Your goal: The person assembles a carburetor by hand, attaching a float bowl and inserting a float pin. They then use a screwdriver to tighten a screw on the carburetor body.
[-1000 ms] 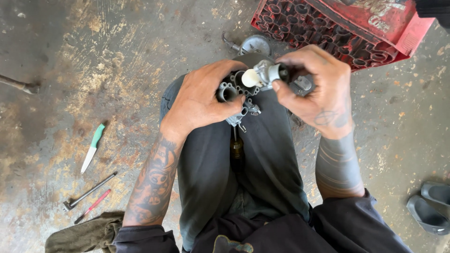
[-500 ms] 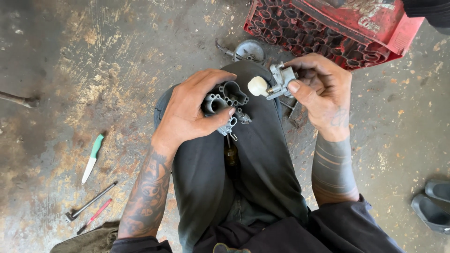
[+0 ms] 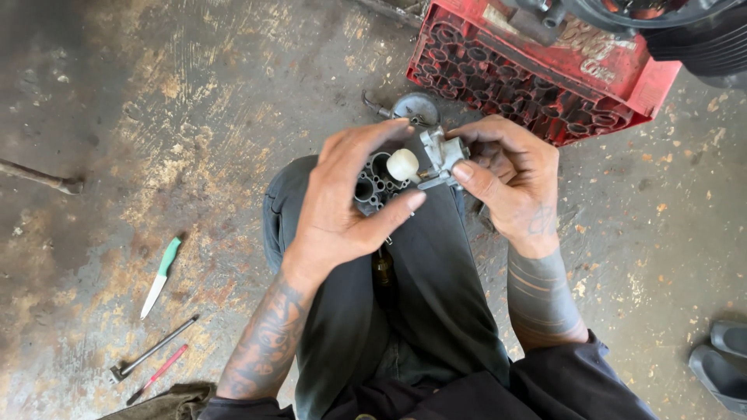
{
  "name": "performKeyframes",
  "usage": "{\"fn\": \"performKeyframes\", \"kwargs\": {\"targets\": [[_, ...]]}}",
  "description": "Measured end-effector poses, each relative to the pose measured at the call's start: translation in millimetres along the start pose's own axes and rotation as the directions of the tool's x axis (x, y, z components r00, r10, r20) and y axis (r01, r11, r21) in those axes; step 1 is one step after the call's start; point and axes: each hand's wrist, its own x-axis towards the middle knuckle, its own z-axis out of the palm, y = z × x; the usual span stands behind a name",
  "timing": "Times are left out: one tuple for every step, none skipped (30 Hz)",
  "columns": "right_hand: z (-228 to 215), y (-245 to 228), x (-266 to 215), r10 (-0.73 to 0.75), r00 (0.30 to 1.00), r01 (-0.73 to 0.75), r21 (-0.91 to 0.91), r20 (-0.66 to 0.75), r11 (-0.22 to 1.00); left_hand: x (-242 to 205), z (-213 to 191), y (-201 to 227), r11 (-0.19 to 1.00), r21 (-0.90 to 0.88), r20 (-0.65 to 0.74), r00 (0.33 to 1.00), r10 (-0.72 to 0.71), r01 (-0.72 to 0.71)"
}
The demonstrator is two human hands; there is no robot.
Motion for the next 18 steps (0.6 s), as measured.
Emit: {"fn": "performKeyframes", "kwargs": {"targets": [[1, -3, -1, -0.006, 1.0, 0.006, -0.001, 0.0, 1.0, 1, 2, 5, 1.0, 0.002, -0.002, 1.0, 0.005, -0.005], [3, -6, -2, -0.01, 1.0, 0.01, 0.002, -0.002, 1.0, 2, 3, 9, 0.999, -0.045, -0.001, 1.0, -0.013, 0.013], [4, -9, -3, -0.014, 1.0, 0.014, 0.004, -0.006, 1.0, 4, 5, 14, 0.995, -0.092, 0.001, 1.0, -0.029, 0.029], [5, -11, -4, -0.021, 1.0, 0.021, 0.003, -0.006, 1.0, 4, 7, 16, 0.996, -0.091, -0.001, 1.0, -0.023, 0.022], [6, -12, -4, -0.023, 1.0, 0.023, 0.017, -0.01, 1.0, 4, 9, 18, 0.991, -0.123, -0.021, 0.999, -0.048, 0.045], [7, -14, -5, -0.024, 1.0, 0.024, 0.031, -0.013, 0.999, 3, 10, 20, 0.985, -0.156, -0.04, 0.996, -0.074, 0.067], [8, -15, -6, -0.029, 1.0, 0.03, 0.03, -0.012, 0.999, 3, 10, 20, 0.986, -0.155, -0.043, 0.997, -0.07, 0.063], [8, -16, -6, -0.031, 0.999, 0.031, 0.035, -0.009, 0.999, 3, 10, 21, 0.989, -0.139, -0.072, 0.995, -0.067, 0.057], [8, -17, -8, -0.031, 1.0, 0.031, 0.041, -0.006, 0.999, 2, 11, 21, 0.991, -0.123, -0.1, 0.993, -0.064, 0.052], [9, -19, -8, -0.035, 0.999, 0.035, 0.04, -0.005, 0.999, 3, 10, 20, 0.991, -0.122, -0.103, 0.993, -0.061, 0.048], [9, -20, -8, -0.048, 0.999, 0.048, 0.031, -0.001, 0.998, 2, 9, 19, 0.978, -0.198, -0.074, 0.994, -0.082, 0.066], [10, -21, -9, -0.061, 0.998, 0.061, 0.023, 0.004, 0.998, 2, 8, 18, 0.958, -0.272, -0.044, 0.994, -0.1, 0.085], [11, -22, -9, -0.065, 0.998, 0.065, 0.023, 0.005, 0.998, 1, 7, 18, 0.959, -0.271, -0.046, 0.994, -0.097, 0.081], [12, -24, -9, -0.066, 0.998, 0.066, 0.038, 0.009, 0.997, 0, 7, 18, 0.938, -0.336, -0.034, 0.994, -0.108, 0.09], [13, -25, -9, -0.068, 0.998, 0.067, 0.052, 0.013, 0.996, -1, 6, 18, 0.911, -0.399, -0.02, 0.993, -0.117, 0.099], [13, -26, -9, -0.071, 0.997, 0.071, 0.052, 0.013, 0.996, -1, 7, 17, 0.912, -0.398, -0.022, 0.993, -0.113, 0.095], [13, -27, -8, -0.089, 0.995, 0.084, 0.105, 0.044, 0.991, -2, 7, 16, 0.887, -0.449, -0.022, 0.991, -0.135, 0.111], [14, -27, -7, -0.108, 0.991, 0.095, 0.159, 0.074, 0.983, -3, 8, 15, 0.858, -0.498, -0.02, 0.987, -0.157, 0.126]]}}
